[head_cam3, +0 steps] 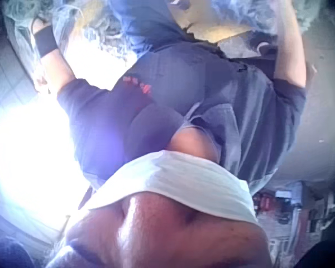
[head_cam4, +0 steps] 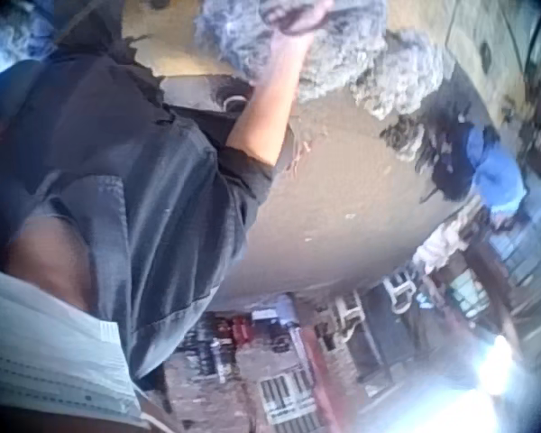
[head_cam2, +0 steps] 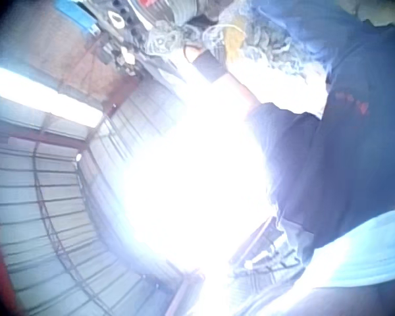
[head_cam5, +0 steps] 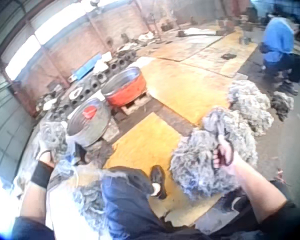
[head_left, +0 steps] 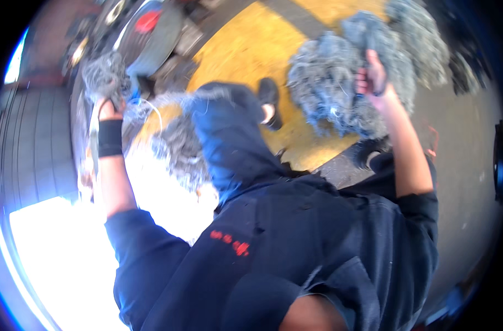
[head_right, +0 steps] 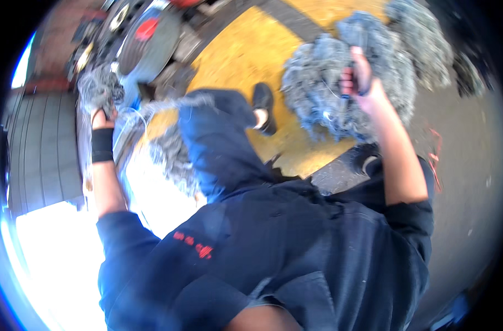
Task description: The person uses scissors to cut long strips from a pile of grey fibrous scrap material while sitting on a yellow and grey industrial floor.
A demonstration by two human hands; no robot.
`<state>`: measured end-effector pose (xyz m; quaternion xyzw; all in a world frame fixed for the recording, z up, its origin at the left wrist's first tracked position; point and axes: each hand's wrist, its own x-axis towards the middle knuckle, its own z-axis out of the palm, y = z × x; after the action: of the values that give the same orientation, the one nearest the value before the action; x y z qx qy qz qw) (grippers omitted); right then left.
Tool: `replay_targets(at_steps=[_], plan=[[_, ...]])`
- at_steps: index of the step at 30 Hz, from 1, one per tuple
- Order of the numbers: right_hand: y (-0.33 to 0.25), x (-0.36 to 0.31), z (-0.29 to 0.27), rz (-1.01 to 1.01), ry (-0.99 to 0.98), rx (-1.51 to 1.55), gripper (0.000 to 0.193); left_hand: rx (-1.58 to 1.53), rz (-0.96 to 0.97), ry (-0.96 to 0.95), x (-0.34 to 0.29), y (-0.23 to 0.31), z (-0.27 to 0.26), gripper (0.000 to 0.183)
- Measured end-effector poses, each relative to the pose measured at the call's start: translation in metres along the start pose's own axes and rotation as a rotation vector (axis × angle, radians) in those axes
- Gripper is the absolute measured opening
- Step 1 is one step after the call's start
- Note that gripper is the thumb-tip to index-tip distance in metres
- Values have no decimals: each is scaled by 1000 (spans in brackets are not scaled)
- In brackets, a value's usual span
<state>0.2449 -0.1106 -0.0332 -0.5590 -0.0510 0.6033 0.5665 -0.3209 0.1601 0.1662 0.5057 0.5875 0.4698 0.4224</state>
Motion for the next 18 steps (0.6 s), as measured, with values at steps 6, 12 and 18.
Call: replay_targets(at_steps=[6, 12, 18], plan=[[15, -15, 7, -148, 58, -193, 51, 658, 162, 479, -8, -5, -179, 37], [38, -10, 22, -128, 127, -344, 49, 909, 569, 354, 19, -186, -366, 20], [12, -30, 10, -241, 213, -454, 48, 1180, -561, -583, -14, -365, -238, 101]])
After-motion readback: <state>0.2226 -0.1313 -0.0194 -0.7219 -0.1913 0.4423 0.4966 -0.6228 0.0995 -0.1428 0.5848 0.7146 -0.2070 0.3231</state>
